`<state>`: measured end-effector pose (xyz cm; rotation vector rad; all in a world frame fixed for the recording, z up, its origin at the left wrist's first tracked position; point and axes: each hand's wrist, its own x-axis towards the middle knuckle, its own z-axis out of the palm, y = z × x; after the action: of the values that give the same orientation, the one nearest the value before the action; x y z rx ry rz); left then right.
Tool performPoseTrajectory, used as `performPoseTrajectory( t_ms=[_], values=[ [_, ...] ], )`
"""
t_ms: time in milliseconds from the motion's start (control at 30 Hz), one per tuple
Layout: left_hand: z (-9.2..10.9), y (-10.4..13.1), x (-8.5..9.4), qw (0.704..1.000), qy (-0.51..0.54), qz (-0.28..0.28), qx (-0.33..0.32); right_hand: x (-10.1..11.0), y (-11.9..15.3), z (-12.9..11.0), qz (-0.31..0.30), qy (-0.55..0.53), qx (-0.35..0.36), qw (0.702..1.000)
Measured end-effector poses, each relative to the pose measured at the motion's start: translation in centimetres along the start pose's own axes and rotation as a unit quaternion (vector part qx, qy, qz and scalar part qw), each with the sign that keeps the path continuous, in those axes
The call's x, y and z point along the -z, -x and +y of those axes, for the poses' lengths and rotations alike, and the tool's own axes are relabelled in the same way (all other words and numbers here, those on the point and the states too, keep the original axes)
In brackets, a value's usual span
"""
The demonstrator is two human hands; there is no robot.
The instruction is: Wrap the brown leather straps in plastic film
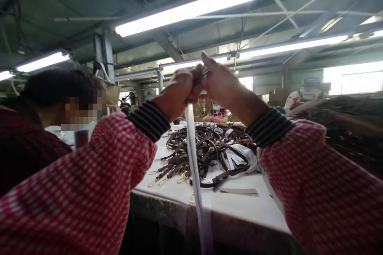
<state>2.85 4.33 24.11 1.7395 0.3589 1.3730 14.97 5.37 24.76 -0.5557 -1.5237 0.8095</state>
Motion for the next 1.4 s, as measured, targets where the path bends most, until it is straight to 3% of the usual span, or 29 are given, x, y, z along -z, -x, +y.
performPoseTrajectory(
  t_ms=[67, 200, 367, 567, 667, 800, 967, 1067, 1200, 1300, 1400],
  values=[
    [-1.9, 1.7, 0.9, 0.999, -0.021, 0.033, 0.003, 1.5, -0.2, 1.1, 0.012, -0.052, -0.062, 0.997],
    [-6.2, 5.7, 2.4, 0.992, -0.071, 0.096, 0.035, 4.4, -0.5, 3.1, 0.125, -0.054, -0.105, 0.985],
    [-9.1, 7.8, 2.1, 0.990, -0.064, 0.116, 0.058, 5.9, -1.5, 2.9, 0.171, -0.039, -0.042, 0.984],
    [-10.0, 7.7, 1.1, 0.993, -0.033, 0.095, 0.056, 6.7, -3.3, -0.7, 0.240, -0.042, 0.067, 0.967],
    [-9.7, 7.2, 0.3, 0.994, 0.003, 0.065, 0.082, 6.6, -3.8, -3.0, 0.271, -0.044, 0.109, 0.955],
    [-7.7, 5.1, -1.1, 0.991, 0.064, 0.004, 0.121, 5.5, -3.7, -6.5, 0.237, -0.007, 0.119, 0.964],
    [-4.0, 2.4, -1.7, 0.988, 0.097, -0.046, 0.111, 4.6, -2.8, -11.0, 0.179, 0.040, 0.192, 0.964],
    [-2.9, 2.3, -1.6, 0.988, 0.100, -0.088, 0.073, 5.0, -2.2, -12.7, 0.189, 0.066, 0.218, 0.955],
    [-2.4, 2.9, -1.9, 0.984, 0.108, -0.138, 0.015, 5.3, -1.7, -12.3, 0.201, 0.083, 0.204, 0.955],
    [-1.6, 2.4, -2.4, 0.984, 0.104, -0.142, -0.016, 4.8, -1.3, -10.6, 0.161, 0.088, 0.155, 0.971],
    [-0.6, 1.1, -2.5, 0.985, 0.106, -0.134, -0.009, 4.6, -1.2, -9.4, 0.125, 0.079, 0.159, 0.976]
  ],
)
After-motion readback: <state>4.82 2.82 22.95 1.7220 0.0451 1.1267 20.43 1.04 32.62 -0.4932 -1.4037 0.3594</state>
